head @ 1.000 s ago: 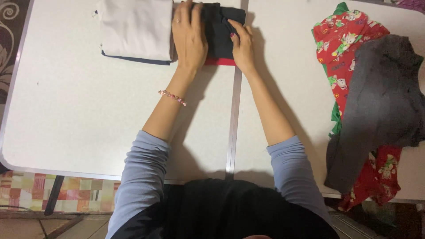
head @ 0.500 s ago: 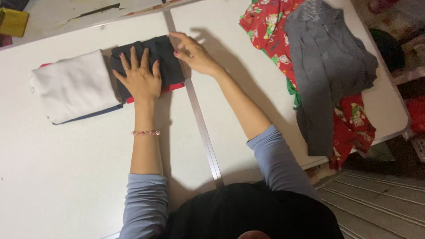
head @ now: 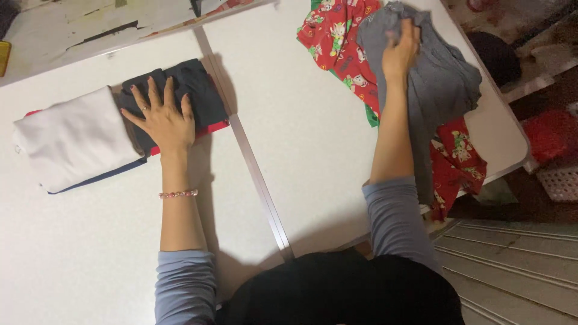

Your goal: The person folds a pair of black trousers and then a pair of gray trousers on a white table. Each garment is laid flat, aligned, and folded into a compact rectangle before being stacked with other folded items.

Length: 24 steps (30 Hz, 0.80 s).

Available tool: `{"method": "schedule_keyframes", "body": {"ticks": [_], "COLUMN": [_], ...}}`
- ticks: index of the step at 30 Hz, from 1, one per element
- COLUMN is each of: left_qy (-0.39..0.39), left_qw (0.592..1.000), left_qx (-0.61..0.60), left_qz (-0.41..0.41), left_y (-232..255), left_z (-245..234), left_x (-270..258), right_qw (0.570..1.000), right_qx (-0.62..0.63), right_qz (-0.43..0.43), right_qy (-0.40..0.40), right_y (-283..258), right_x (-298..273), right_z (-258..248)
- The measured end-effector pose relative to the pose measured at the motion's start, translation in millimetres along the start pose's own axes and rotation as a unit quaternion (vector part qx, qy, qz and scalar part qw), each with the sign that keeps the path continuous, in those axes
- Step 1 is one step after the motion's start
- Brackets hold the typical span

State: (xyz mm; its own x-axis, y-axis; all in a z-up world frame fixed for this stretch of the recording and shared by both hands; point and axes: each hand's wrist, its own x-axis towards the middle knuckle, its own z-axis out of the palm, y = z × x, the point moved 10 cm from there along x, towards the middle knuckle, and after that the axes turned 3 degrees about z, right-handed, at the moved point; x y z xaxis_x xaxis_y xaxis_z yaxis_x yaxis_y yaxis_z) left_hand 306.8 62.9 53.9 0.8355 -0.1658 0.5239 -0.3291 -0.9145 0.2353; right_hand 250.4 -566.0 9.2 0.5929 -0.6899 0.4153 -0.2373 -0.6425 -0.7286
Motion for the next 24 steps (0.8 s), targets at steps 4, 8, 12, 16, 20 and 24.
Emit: {"method": "schedule_keyframes", "body": {"ticks": [4, 8, 12, 16, 20, 24], "left_qy": [0.005, 0.018, 0.011, -0.148, -0.406, -0.495], "left_qw": [1.000, 0.998, 0.952, 0.825, 0.667, 0.701], "left_qx": [-0.023, -0.059, -0.287, -0.543, -0.599, -0.486], "left_qz": [0.008, 0.023, 0.105, 0.058, -0.174, -0.166], "left_y": [14, 36, 96, 131, 127, 125], "left_z": [-28, -64, -113, -79, 2, 28], "left_x": [5, 12, 14, 2, -53, -77], "right_qw": [0.962, 0.863, 0.822, 0.843, 0.693, 0.631], "right_qx": [0.232, 0.489, 0.552, 0.518, 0.252, 0.132], "right_qz": [0.044, 0.060, -0.138, -0.146, -0.443, -0.466], "right_qy": [0.139, 0.114, -0.026, -0.016, -0.510, -0.606], "right_y": [139, 99, -73, -201, -376, -368], "right_x": [65, 58, -2, -83, -234, -260], "right_z": [-1, -64, -131, -163, -148, -135]}}
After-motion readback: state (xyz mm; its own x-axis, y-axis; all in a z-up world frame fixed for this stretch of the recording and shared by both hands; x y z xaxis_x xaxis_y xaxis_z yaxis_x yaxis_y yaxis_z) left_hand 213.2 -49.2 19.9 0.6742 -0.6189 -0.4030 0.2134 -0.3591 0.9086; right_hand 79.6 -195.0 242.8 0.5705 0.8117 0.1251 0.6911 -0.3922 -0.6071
